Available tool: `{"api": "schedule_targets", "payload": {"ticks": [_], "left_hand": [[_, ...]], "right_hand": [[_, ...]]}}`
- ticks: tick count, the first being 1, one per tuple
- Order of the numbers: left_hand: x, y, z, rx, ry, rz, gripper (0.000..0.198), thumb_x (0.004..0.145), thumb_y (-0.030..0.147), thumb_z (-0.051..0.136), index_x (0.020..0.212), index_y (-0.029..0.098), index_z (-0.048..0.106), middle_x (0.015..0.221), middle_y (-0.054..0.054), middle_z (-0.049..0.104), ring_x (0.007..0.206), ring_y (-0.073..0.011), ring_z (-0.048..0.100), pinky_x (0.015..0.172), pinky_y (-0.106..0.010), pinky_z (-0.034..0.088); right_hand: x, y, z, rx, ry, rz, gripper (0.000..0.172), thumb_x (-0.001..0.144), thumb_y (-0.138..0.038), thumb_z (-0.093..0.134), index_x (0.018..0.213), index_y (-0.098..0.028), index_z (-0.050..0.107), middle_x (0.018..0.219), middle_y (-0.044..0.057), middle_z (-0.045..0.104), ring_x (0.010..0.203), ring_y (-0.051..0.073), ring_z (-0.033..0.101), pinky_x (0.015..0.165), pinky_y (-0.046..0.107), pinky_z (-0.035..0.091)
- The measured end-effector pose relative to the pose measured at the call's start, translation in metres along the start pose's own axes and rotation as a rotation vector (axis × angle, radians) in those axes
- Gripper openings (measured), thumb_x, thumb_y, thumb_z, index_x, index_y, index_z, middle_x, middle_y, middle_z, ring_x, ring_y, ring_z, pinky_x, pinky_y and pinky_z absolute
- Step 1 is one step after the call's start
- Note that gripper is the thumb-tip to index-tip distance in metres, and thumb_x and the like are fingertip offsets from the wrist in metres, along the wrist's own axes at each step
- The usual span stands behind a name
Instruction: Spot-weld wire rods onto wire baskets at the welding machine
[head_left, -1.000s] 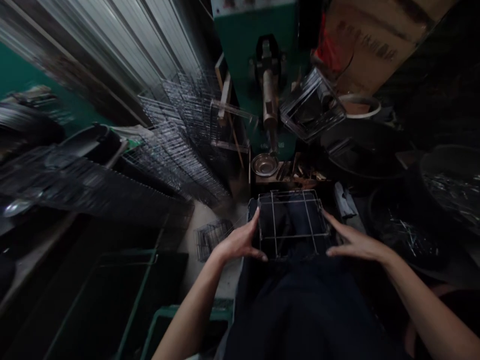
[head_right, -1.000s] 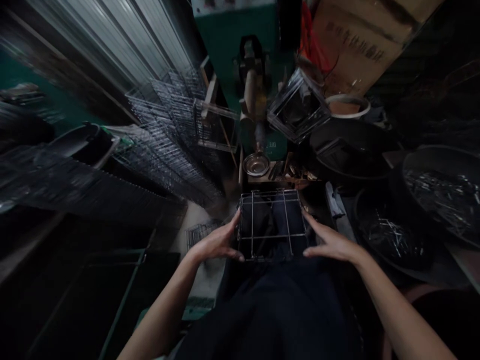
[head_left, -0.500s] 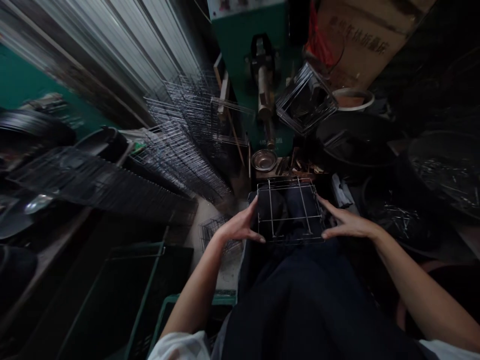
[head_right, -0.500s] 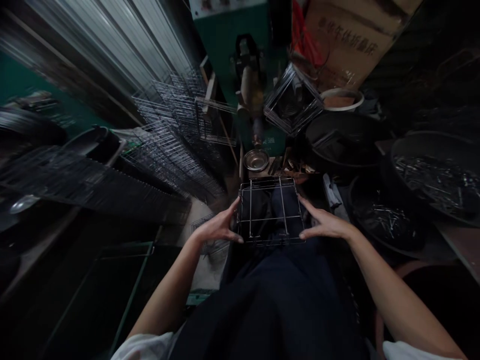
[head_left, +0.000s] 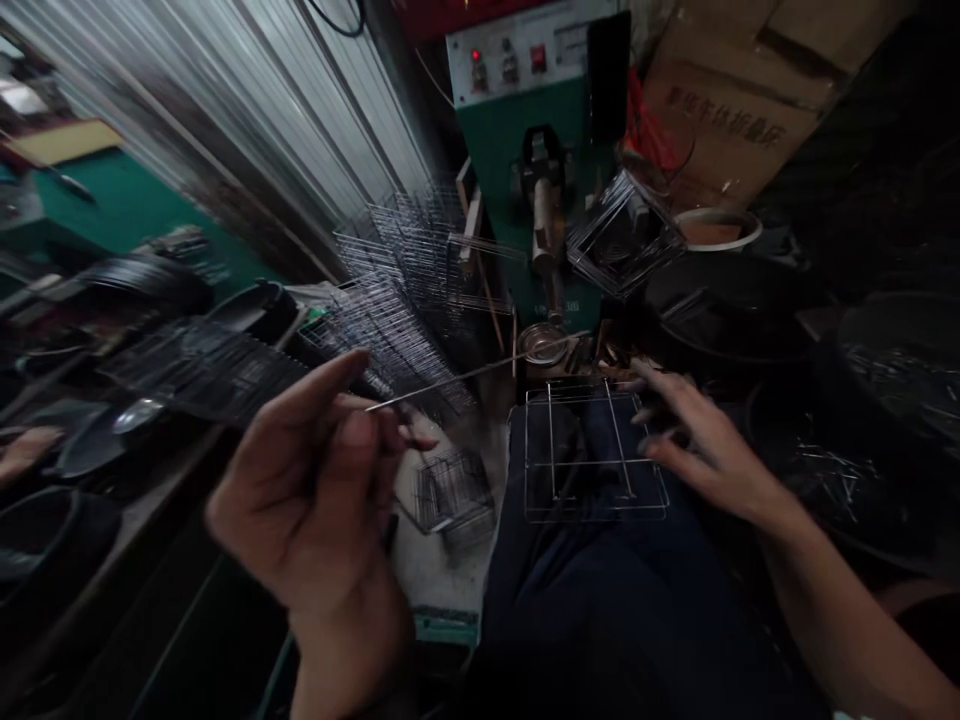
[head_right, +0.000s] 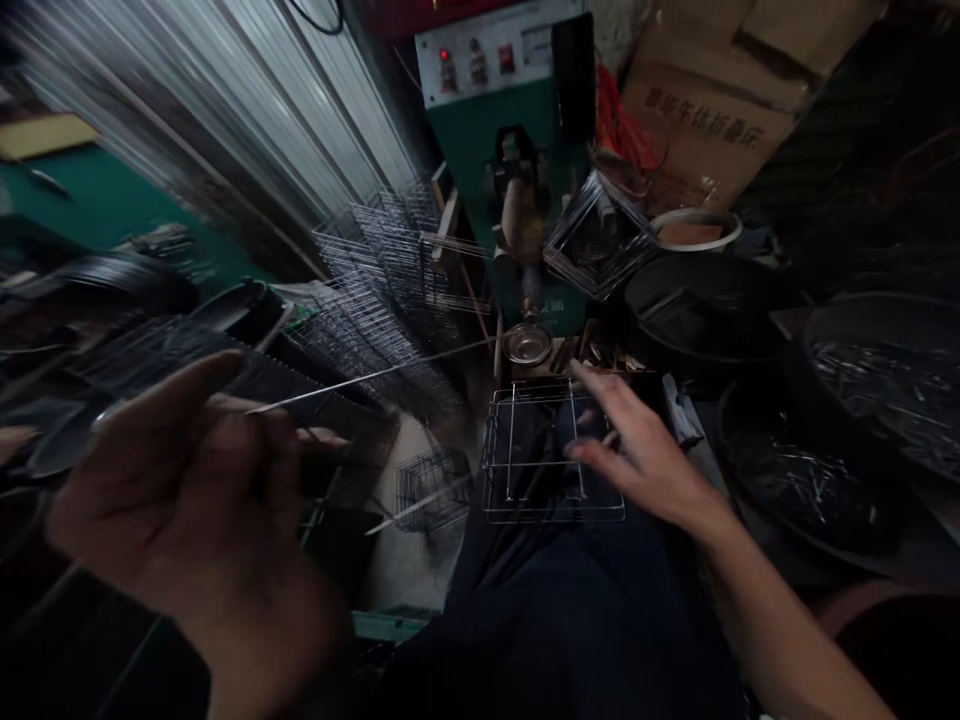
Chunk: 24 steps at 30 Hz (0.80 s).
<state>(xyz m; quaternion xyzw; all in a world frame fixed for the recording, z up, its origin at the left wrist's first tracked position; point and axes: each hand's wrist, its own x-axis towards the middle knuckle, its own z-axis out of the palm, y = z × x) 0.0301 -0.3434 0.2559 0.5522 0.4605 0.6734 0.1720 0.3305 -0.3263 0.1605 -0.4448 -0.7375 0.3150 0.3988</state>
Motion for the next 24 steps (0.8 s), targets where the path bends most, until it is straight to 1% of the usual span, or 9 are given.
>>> {"api": "schedule_targets", "payload": {"ticks": [1,3,5,7,9,12,14,17,24], "left_hand": [[0.0,-0.003,0.01,-0.077,-0.023,-0.035,0.03,0.087,0.023,0.065,0.116,0.026,0.07,0.069,0.004,0.058,0.046,-0.0078,0.047,0.048,-0.022,0.053],[0.0,-0.023,0.027,-0.203,-0.101,-0.156,0.032,0.089,0.025,0.063,0.121,0.025,0.066,0.068,0.006,0.056,0.04,-0.0044,0.037,0.046,-0.021,0.052],[-0.007,-0.054,0.039,-0.296,-0.198,-0.342,0.042,0.087,0.028,0.065,0.129,0.026,0.059,0.075,0.005,0.058,0.043,-0.0029,0.042,0.049,-0.019,0.052],[-0.02,-0.09,0.048,-0.307,-0.31,-0.512,0.052,0.084,0.031,0.07,0.133,0.026,0.054,0.087,0.002,0.063,0.055,-0.0054,0.056,0.051,-0.018,0.052],[-0.035,-0.124,0.054,-0.23,-0.439,-0.61,0.056,0.083,0.034,0.07,0.134,0.02,0.054,0.092,-0.002,0.066,0.064,-0.0092,0.061,0.054,-0.019,0.052],[-0.049,-0.161,0.061,0.021,-0.48,-0.552,0.054,0.085,0.034,0.065,0.134,0.014,0.055,0.096,-0.006,0.071,0.076,-0.0154,0.066,0.067,-0.026,0.056],[-0.051,-0.173,0.063,0.188,-0.502,-0.461,0.049,0.085,0.031,0.063,0.131,0.014,0.059,0.104,-0.009,0.073,0.089,-0.0201,0.068,0.08,-0.033,0.057],[-0.048,-0.175,0.061,0.358,-0.577,-0.349,0.041,0.085,0.024,0.059,0.125,0.014,0.064,0.114,-0.01,0.073,0.103,-0.0236,0.068,0.095,-0.039,0.053],[-0.06,-0.168,0.048,0.45,-0.674,-0.245,0.041,0.089,0.022,0.052,0.129,0.015,0.061,0.104,-0.009,0.072,0.093,-0.0214,0.068,0.089,-0.037,0.054]], "right_hand": [[0.002,-0.008,0.009,0.086,-0.003,-0.032,0.071,0.094,-0.054,0.062,0.155,-0.029,0.034,0.134,0.012,0.055,0.097,0.025,0.064,0.071,0.034,0.059],[0.004,-0.016,0.026,0.258,0.084,0.005,0.064,0.097,-0.052,0.058,0.152,-0.026,0.039,0.106,0.008,0.064,0.08,0.021,0.064,0.064,0.032,0.057],[0.002,-0.009,0.039,0.411,0.233,0.149,0.057,0.1,-0.049,0.053,0.15,-0.025,0.042,0.077,0.001,0.058,0.056,0.015,0.054,0.048,0.026,0.05],[0.001,0.011,0.046,0.501,0.314,0.303,0.058,0.1,-0.049,0.052,0.151,-0.026,0.039,0.069,-0.003,0.053,0.043,0.01,0.041,0.037,0.021,0.037],[0.001,0.038,0.047,0.486,0.318,0.379,0.067,0.096,-0.051,0.055,0.154,-0.027,0.032,0.075,-0.002,0.057,0.04,0.009,0.038,0.033,0.02,0.032],[0.008,0.073,0.039,0.177,0.316,0.375,0.069,0.093,-0.051,0.056,0.153,-0.024,0.035,0.093,0.006,0.065,0.051,0.015,0.056,0.043,0.028,0.049],[0.014,0.085,0.032,-0.1,0.31,0.302,0.06,0.093,-0.048,0.052,0.146,-0.02,0.048,0.111,0.012,0.068,0.079,0.025,0.068,0.07,0.041,0.06],[0.02,0.09,0.026,-0.327,0.256,0.228,0.051,0.094,-0.043,0.046,0.137,-0.018,0.058,0.126,0.014,0.065,0.112,0.033,0.063,0.099,0.05,0.051],[0.009,0.098,0.033,-0.342,0.149,0.225,0.05,0.096,-0.039,0.044,0.141,-0.02,0.052,0.125,0.013,0.065,0.107,0.03,0.065,0.093,0.049,0.053]]}}
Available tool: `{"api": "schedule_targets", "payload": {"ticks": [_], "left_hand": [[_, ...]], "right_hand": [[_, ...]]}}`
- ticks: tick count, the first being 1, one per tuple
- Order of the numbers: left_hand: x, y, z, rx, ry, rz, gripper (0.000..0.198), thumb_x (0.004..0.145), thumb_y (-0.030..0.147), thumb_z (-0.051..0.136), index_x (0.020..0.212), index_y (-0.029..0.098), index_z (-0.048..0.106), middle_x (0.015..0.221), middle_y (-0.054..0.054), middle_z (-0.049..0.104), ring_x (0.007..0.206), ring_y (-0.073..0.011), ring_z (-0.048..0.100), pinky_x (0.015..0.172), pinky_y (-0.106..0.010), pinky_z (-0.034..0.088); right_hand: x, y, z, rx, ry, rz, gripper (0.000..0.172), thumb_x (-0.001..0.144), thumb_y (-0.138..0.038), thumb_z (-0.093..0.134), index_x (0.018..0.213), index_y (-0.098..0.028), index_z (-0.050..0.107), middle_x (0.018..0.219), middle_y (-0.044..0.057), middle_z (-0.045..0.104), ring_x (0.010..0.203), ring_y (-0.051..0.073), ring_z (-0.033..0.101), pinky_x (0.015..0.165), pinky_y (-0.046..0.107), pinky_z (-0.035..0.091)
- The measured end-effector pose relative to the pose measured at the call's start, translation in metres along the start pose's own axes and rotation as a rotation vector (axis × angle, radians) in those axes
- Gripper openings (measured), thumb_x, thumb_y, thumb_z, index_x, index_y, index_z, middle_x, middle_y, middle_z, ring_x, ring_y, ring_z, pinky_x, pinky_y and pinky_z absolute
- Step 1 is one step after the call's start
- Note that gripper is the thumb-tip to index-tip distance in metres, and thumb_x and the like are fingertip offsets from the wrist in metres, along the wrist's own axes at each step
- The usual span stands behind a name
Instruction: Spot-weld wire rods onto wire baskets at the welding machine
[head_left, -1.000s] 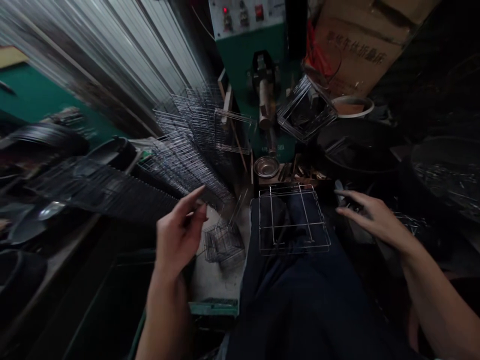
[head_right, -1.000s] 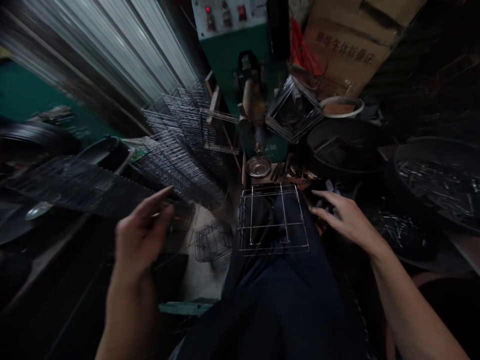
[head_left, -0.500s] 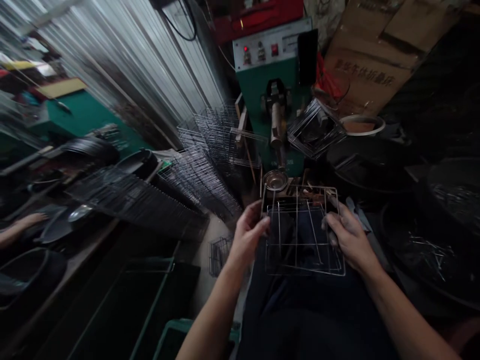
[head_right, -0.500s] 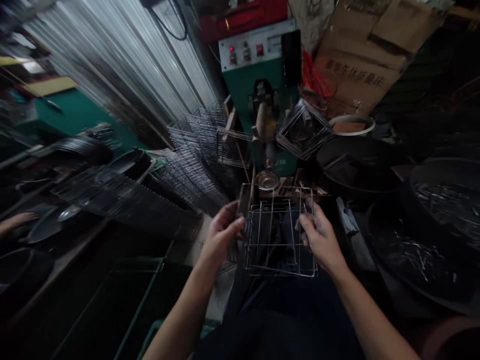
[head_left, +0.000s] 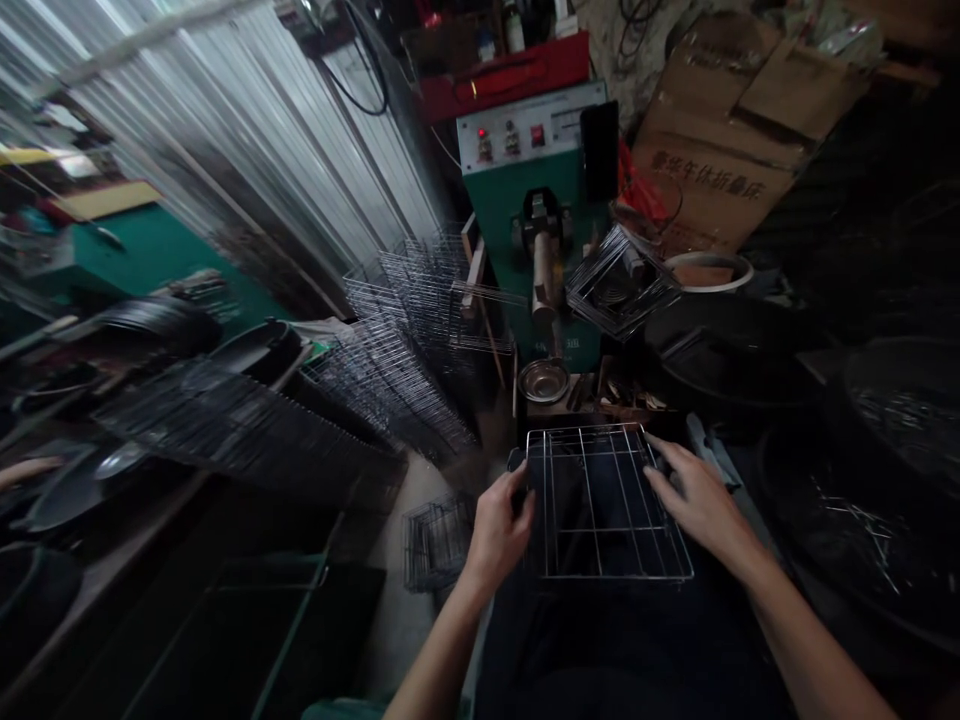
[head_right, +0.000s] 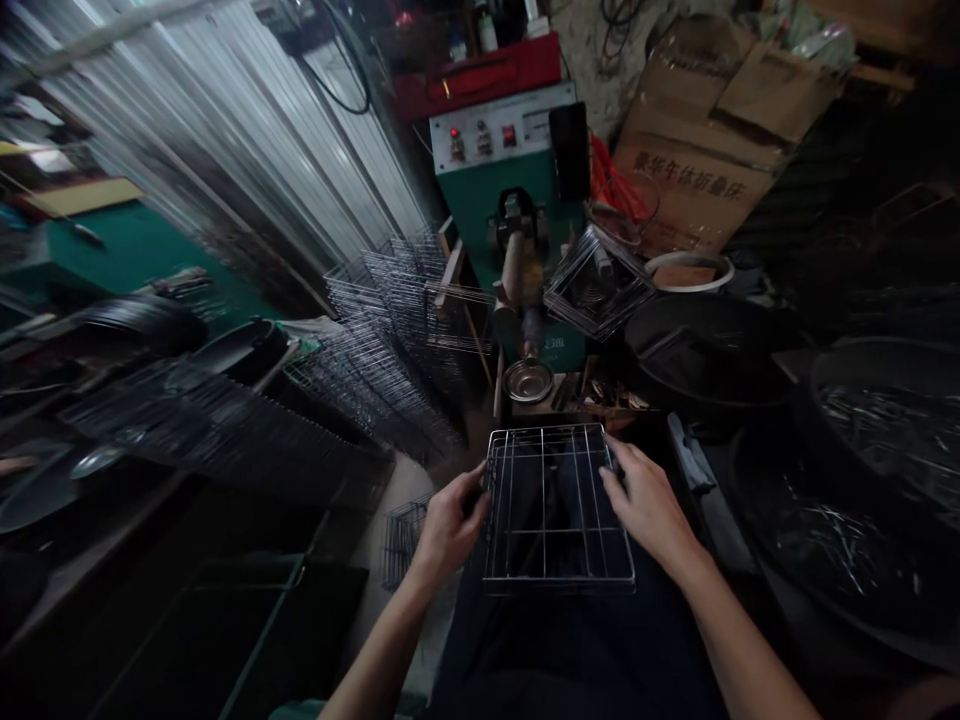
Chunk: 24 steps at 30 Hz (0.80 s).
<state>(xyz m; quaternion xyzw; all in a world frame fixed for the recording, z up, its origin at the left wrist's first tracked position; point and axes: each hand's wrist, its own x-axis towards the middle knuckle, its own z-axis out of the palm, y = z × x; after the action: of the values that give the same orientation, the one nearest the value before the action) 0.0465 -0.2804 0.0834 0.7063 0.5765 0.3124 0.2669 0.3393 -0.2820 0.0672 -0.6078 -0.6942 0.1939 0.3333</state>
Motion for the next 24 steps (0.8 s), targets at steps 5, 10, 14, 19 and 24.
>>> {"api": "schedule_targets", "payload": {"ticks": [5,10,14,19,24], "left_hand": [[-0.005,-0.007,0.005,0.121,-0.029,-0.006,0.044,0.092,0.024,0.047,0.134,0.019,0.059,0.106,-0.01,0.069,0.095,-0.0229,0.067,0.088,-0.037,0.054],[-0.001,-0.012,0.004,0.173,-0.08,-0.005,0.045,0.092,0.027,0.048,0.136,0.02,0.057,0.105,-0.009,0.069,0.093,-0.0224,0.068,0.088,-0.035,0.055],[-0.004,-0.02,-0.007,0.056,-0.162,0.031,0.05,0.097,0.039,0.046,0.144,0.021,0.05,0.127,-0.012,0.064,0.12,-0.0272,0.06,0.104,-0.042,0.048],[-0.014,-0.029,-0.026,-0.05,-0.431,0.024,0.092,0.085,0.059,0.063,0.158,0.028,0.016,0.157,-0.014,0.032,0.143,-0.0362,0.036,0.114,-0.055,0.037],[-0.014,-0.023,-0.027,-0.017,-0.528,0.031,0.13,0.065,0.065,0.079,0.158,0.031,-0.006,0.166,-0.017,0.003,0.149,-0.0458,0.019,0.112,-0.063,0.036]], "right_hand": [[-0.004,0.007,0.006,0.033,-0.033,0.021,0.052,0.095,-0.039,0.044,0.142,-0.021,0.052,0.128,0.012,0.064,0.11,0.031,0.064,0.095,0.05,0.052],[-0.006,0.016,0.011,0.14,-0.047,0.069,0.053,0.095,-0.042,0.048,0.143,-0.023,0.053,0.133,0.011,0.063,0.12,0.032,0.06,0.103,0.053,0.048],[-0.021,0.02,0.014,0.346,-0.081,0.136,0.06,0.098,-0.051,0.046,0.15,-0.022,0.044,0.146,0.01,0.052,0.133,0.032,0.049,0.111,0.051,0.04],[-0.054,0.015,0.003,0.514,-0.257,0.118,0.077,0.097,-0.062,0.046,0.16,-0.026,0.021,0.134,0.011,0.059,0.119,0.031,0.058,0.106,0.051,0.043],[-0.063,0.009,-0.007,0.546,-0.358,0.179,0.103,0.081,-0.061,0.071,0.161,-0.032,0.012,0.151,0.012,0.041,0.129,0.035,0.048,0.105,0.052,0.042]]}}
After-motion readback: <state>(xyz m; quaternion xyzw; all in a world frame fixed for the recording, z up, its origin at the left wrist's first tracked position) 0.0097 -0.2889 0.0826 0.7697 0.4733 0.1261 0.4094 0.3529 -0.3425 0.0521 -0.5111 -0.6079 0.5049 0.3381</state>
